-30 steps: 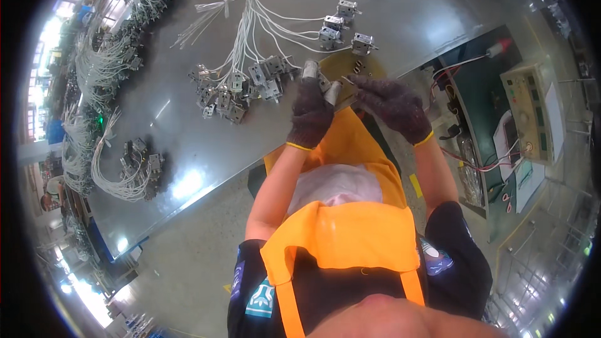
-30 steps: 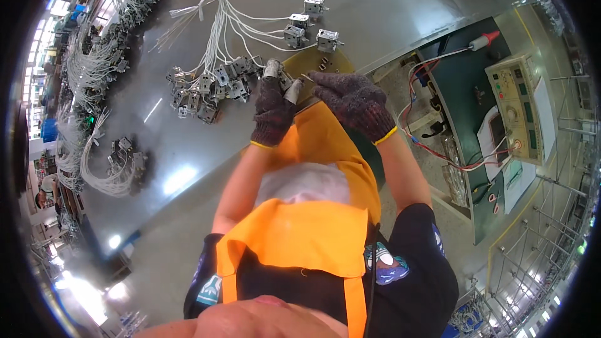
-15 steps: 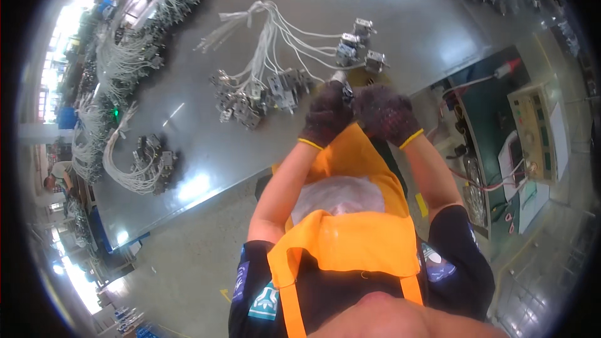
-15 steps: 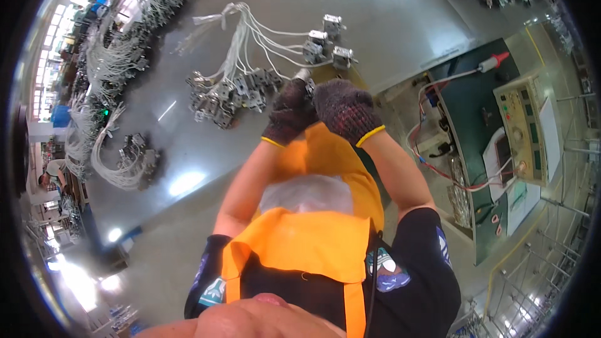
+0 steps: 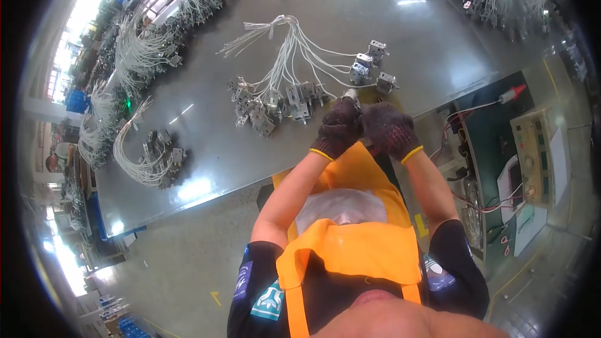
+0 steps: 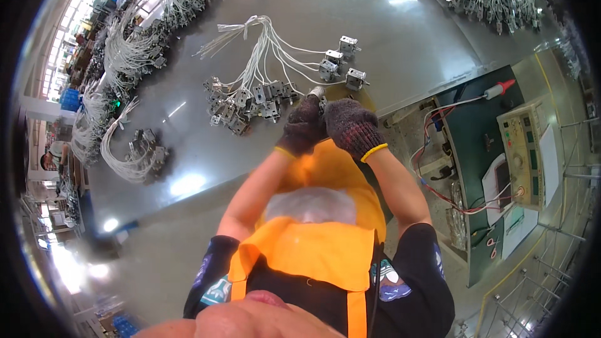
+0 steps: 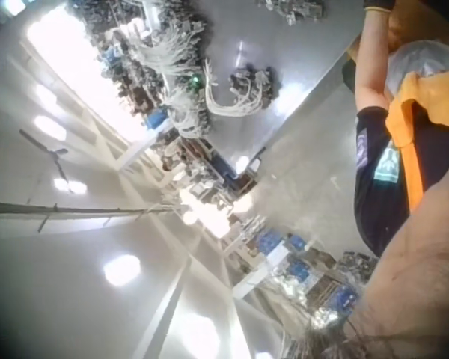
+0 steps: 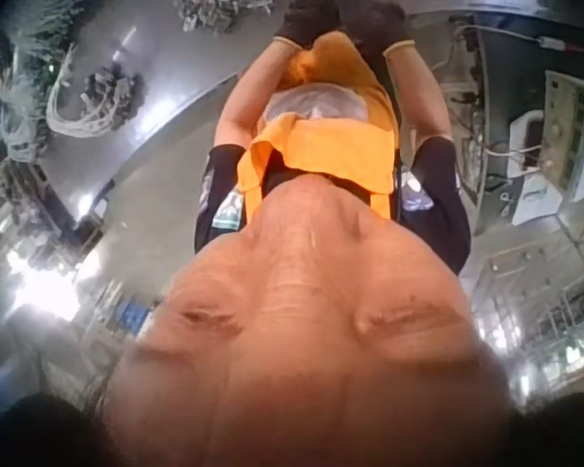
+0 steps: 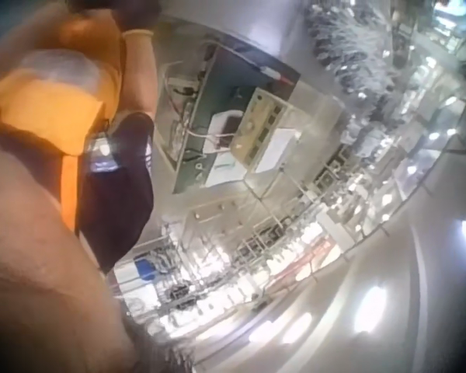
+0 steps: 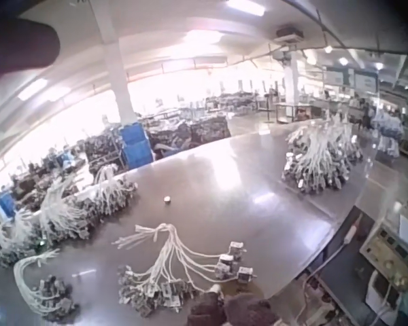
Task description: The worker is assembling cable harnesses by plugging wire connectors into small electronic units on a manual assembly station.
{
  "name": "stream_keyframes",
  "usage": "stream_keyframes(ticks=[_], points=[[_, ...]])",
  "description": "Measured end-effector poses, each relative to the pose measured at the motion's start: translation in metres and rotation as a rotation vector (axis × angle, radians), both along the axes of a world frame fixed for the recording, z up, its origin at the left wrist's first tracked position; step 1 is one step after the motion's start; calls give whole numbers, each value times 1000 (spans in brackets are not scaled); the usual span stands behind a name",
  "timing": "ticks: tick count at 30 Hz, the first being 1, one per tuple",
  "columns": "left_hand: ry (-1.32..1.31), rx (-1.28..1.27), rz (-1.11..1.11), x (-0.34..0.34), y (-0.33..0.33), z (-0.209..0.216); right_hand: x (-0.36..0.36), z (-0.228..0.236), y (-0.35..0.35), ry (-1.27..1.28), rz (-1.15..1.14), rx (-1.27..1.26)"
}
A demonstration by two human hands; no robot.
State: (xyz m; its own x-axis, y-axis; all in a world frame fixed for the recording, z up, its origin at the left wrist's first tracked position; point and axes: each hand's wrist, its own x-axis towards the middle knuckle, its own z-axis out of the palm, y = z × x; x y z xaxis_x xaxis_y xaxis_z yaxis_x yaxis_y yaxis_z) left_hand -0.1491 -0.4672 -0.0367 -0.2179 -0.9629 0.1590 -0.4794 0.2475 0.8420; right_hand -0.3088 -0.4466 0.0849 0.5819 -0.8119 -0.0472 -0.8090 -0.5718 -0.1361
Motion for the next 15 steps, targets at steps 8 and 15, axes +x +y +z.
stream_keyframes(ticks=[8, 15], points=[[-154, -265, 49, -3, 21, 59, -4, -19, 4, -62, -100, 33], [137, 0, 103, 31, 18, 147, 14, -3, 39, -879, -337, 1128]])
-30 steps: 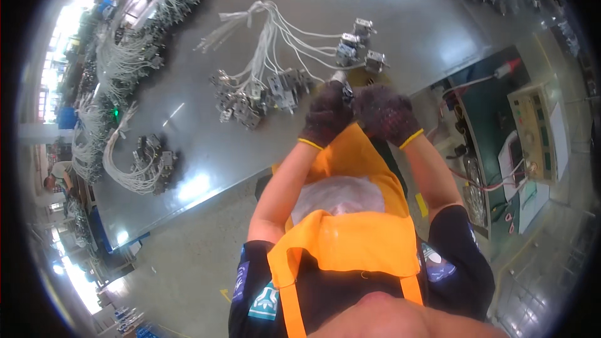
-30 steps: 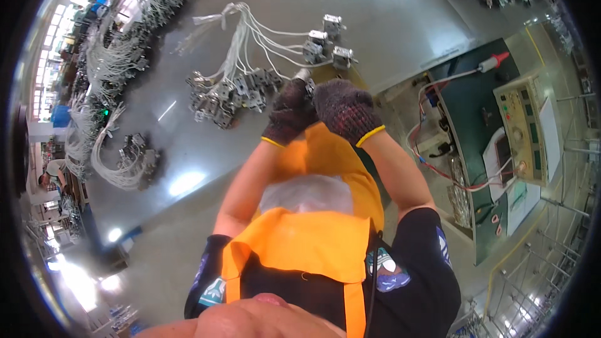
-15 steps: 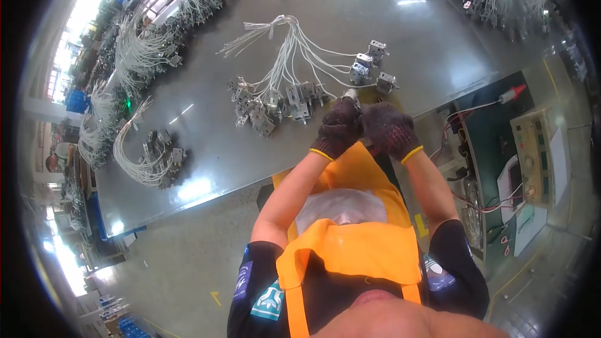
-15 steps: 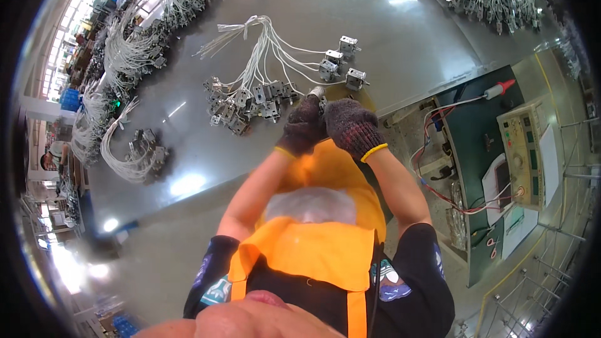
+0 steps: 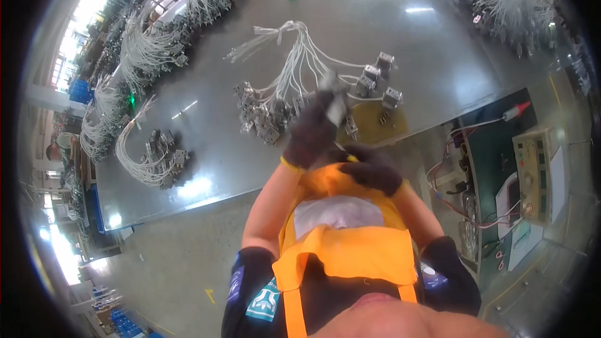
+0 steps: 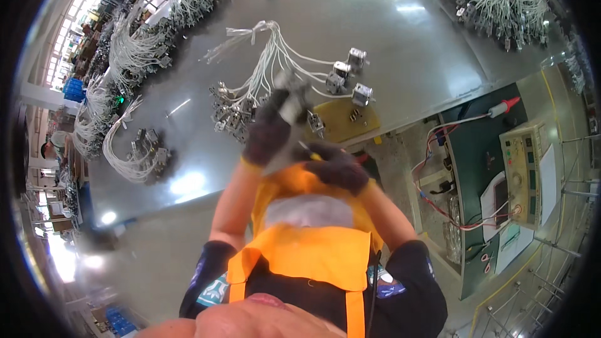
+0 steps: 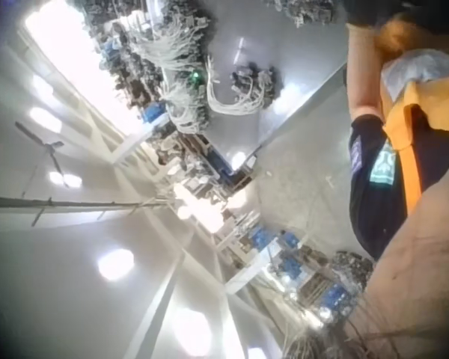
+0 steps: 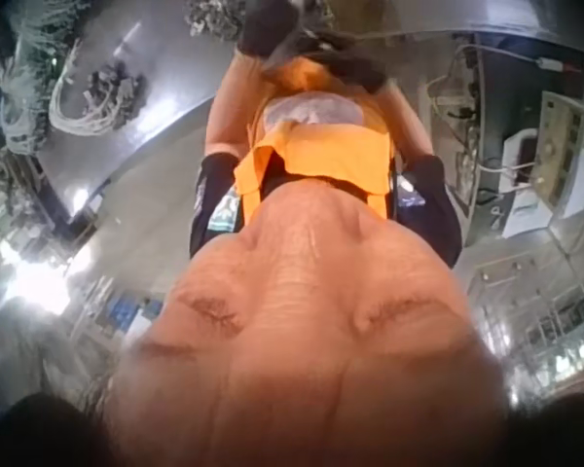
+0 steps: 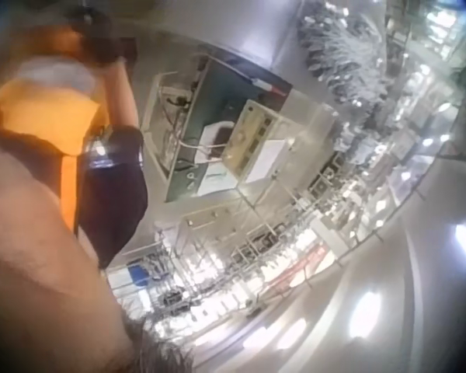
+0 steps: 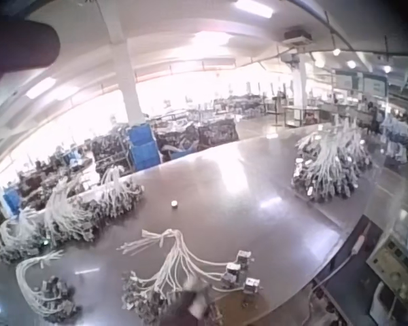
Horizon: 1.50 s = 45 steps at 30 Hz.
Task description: The worker is assembling cable harnesses by plugging wire connectors into small electronic units on a manual assembly station.
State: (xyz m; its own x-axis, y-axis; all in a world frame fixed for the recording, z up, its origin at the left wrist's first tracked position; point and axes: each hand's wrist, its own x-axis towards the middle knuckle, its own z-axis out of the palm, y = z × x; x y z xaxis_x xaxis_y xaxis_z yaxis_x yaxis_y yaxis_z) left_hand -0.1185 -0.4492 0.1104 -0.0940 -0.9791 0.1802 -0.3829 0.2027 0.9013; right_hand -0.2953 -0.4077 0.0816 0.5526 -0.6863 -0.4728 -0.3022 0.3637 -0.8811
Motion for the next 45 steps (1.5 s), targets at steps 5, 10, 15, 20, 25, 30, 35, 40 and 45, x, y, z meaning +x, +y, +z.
stream_keyframes(ticks=[5, 10, 15, 20, 25, 30, 35, 40, 45], points=[[-497, -362, 275, 10, -35, -35, 26, -22, -37, -400, -841, -437], [-1030, -285, 265, 1, -46, -40, 51, -60, -106, -43, -740, -903], [-943, -314, 55, 38, -16, -42, -1, -104, -155, 290, -767, -1069], [-871, -408, -15, 83, 34, -42, -35, -66, -145, -146, -767, -519], [-958, -396, -129, 82, 26, -24, -28, -65, -133, -181, -639, -430], [-1145, -31, -287, 65, 5, -8, -18, -69, -121, -352, -695, -339], [-1023, 77, -254, 59, -5, -23, 5, -49, -108, -486, -745, -395], [-404, -52, -71, 18, 6, -28, 24, -25, -99, -370, -500, -212], [112, -218, 158, -6, 43, -97, 12, -71, -131, -513, -592, -86]])
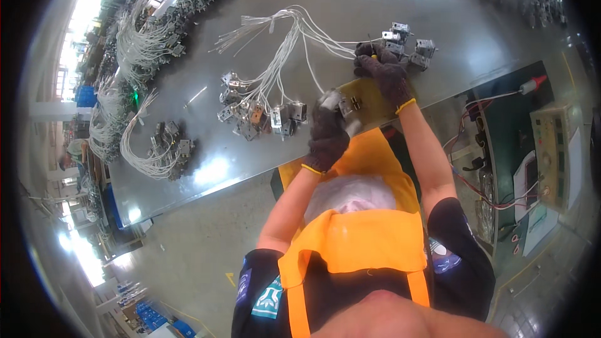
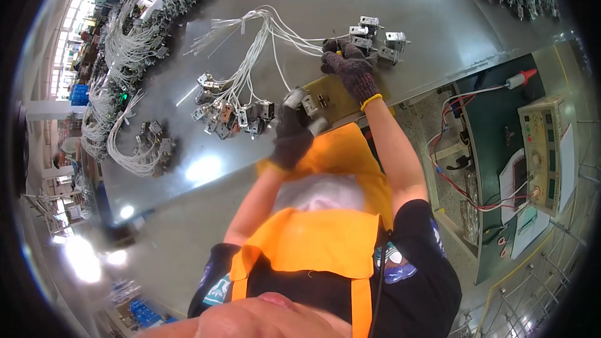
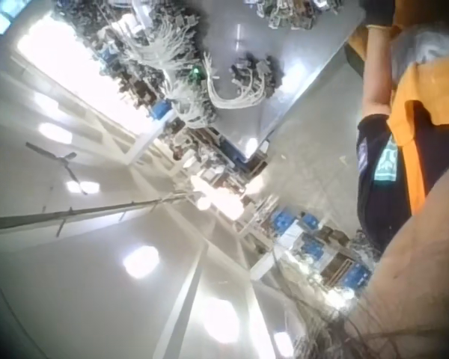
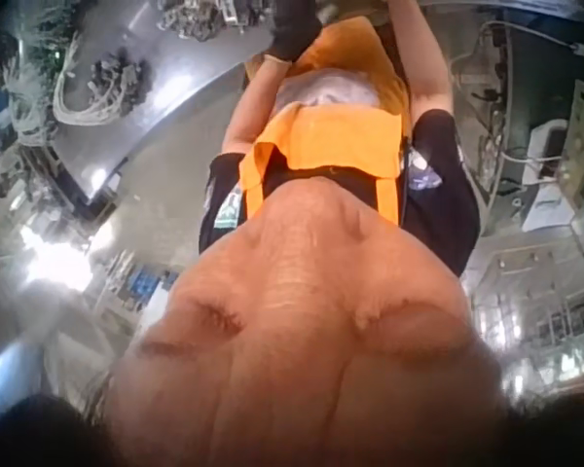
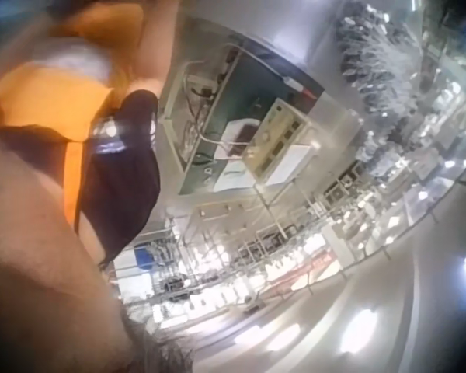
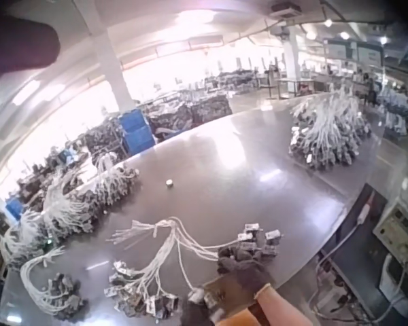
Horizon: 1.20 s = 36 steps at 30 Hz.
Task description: The worker is assembling cable harnesses by plugging wire connectors into small electronic units on a manual assembly station.
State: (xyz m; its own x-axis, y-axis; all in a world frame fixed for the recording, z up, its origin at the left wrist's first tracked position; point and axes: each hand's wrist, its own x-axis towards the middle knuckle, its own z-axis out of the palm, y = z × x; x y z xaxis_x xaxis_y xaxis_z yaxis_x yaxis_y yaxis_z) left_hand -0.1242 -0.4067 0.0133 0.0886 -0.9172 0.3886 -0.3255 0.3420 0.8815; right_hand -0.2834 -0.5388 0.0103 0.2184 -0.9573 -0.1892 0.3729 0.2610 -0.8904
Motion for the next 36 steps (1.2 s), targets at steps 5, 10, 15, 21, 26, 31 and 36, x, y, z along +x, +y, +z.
stream_keyframes(ticks=[5, 10, 15, 21, 26, 31, 36], points=[[-444, 15, 112, -1, -1, 11, -35, -2, -14, 150, -31, -88], [651, 359, -161, 4, -6, -1, -77, 6, -14, 136, -105, -89], [650, 331, -88, -25, -14, 1, -73, 85, 55, 329, 236, -34], [-298, 101, 29, -38, -17, 9, -70, 81, 100, 645, 346, -356], [-388, 25, -65, -31, -37, 1, -52, 90, 95, 1032, 279, -684], [-410, -47, -73, -31, -39, 4, -45, 83, 85, 1245, 442, -832], [-400, 79, -98, -34, -42, 8, -44, 62, 85, 1507, 392, -982]])
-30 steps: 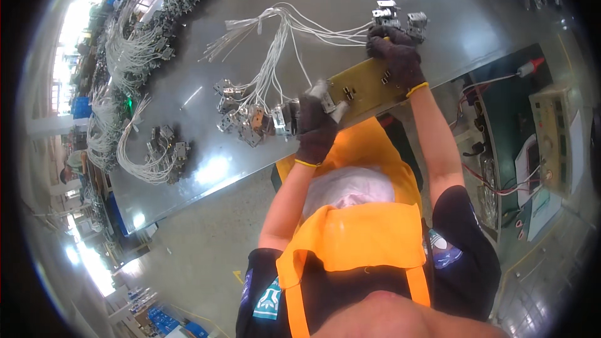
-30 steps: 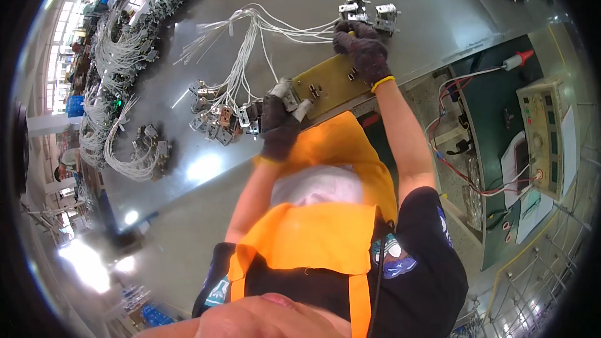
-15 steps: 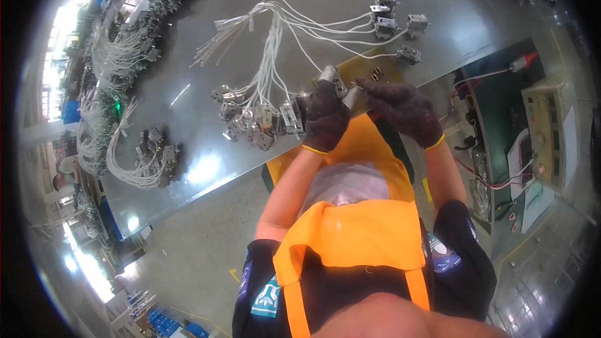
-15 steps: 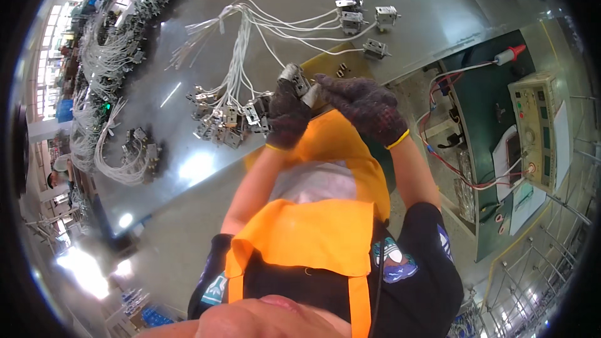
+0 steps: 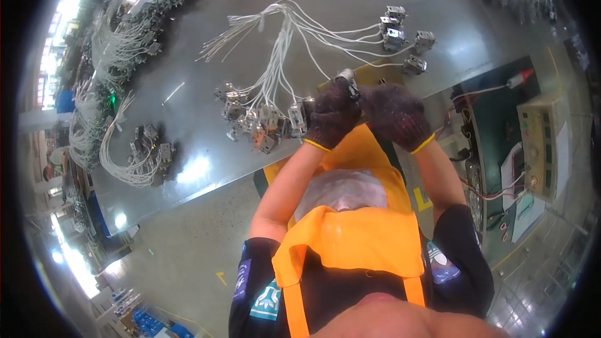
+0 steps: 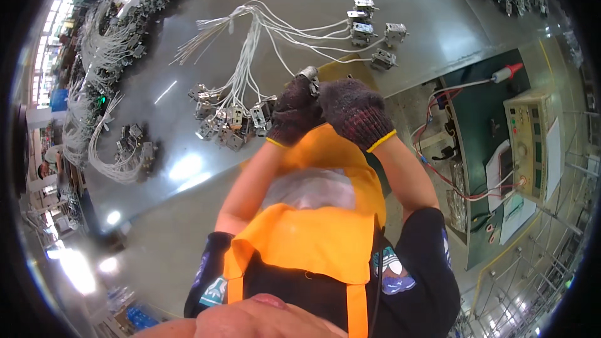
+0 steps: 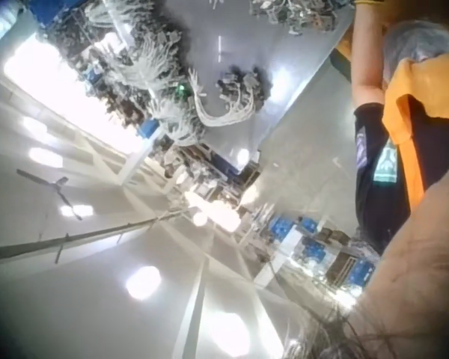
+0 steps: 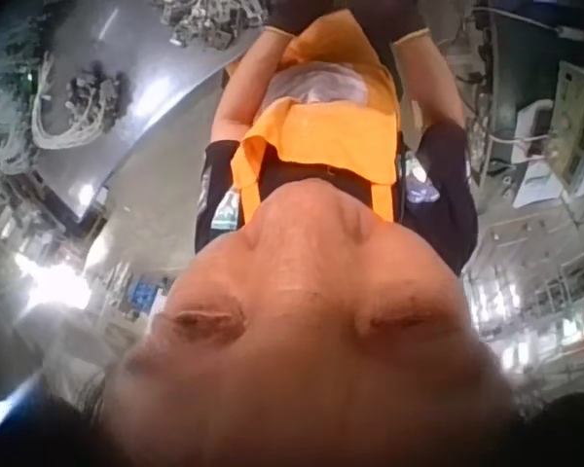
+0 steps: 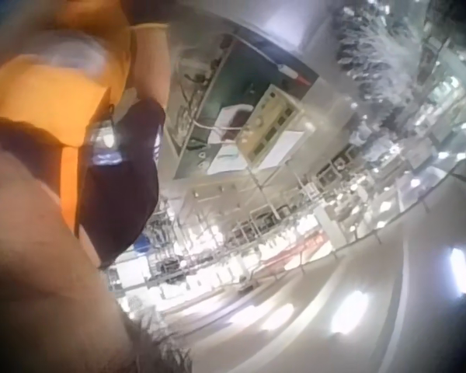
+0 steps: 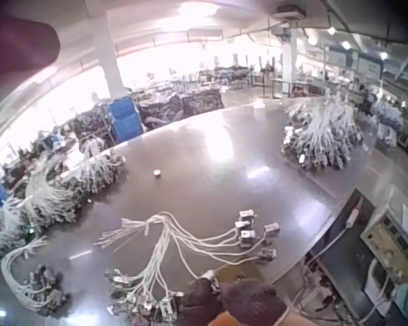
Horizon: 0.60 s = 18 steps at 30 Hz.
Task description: The worker is assembling cable harnesses by plugging wire connectors into small electronic units on a manual assembly station.
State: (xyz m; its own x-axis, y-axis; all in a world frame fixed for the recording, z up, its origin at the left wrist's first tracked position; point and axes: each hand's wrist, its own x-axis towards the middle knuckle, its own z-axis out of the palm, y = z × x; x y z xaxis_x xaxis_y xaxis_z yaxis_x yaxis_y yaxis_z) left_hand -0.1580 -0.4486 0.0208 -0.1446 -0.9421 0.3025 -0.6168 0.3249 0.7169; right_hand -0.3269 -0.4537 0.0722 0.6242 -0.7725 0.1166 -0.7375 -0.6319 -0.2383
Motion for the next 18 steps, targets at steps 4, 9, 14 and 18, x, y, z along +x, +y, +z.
stream_keyframes(ticks=[4, 9, 14, 18], points=[[-31, -109, 5, -5, 5, 1, 9, 11, 11, 3, -70, 17], [-18, -151, 22, 3, 8, -5, 4, 8, 6, 5, -6, 194], [-322, -317, 184, 31, 56, 56, -7, 8, 25, -640, 90, 144], [-558, -204, 202, 74, 59, 50, 47, 41, 17, -296, -254, 1215]])
